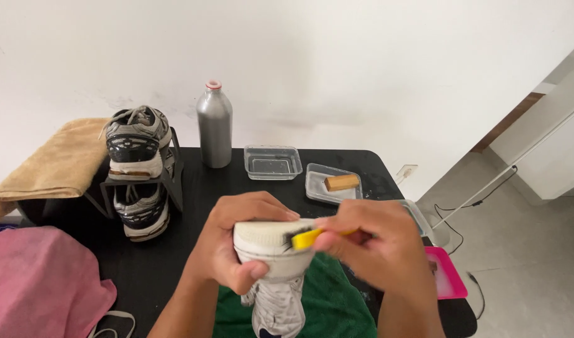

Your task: The person scrubs a white Nike Air Force 1 sneaker with a yellow brush, focusing on the midsole, toe box, heel, and outsole. The shoe is rotated to access different areas, and the brush is repeatedly dipped into a container of blue liquid before scrubbing.

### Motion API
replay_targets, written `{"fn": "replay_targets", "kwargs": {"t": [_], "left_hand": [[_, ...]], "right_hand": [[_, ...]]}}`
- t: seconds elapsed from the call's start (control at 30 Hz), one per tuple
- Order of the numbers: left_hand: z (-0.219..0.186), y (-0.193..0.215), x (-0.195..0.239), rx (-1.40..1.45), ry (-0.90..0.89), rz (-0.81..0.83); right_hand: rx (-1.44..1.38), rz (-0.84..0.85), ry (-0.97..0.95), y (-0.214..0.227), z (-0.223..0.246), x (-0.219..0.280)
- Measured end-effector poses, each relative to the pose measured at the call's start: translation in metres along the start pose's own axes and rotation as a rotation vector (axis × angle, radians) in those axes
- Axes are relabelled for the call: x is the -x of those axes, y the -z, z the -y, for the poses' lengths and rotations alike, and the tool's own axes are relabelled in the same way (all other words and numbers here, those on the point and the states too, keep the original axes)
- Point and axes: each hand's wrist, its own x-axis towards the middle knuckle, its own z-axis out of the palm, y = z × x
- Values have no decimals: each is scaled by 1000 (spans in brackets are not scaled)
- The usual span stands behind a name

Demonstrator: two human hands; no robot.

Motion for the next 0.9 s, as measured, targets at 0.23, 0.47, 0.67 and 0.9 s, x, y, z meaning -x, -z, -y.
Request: {"fn": "replay_targets", "kwargs": {"t": [0.23,0.47,0.67,0.9], "left_hand": [[-2,3,2,-19,-15,33],[-8,-13,-3,16,-1,92],[-12,-7,-2,-12,3,72],[-12,-10,-2,-32,7,53]], "right_hand": [[156,18,-56,10,-23,14],[-82,-27,-7,-11,7,0],[-254,-194,-335,-9,-5,26],[-414,-78,-635,-12,12,25]]}}
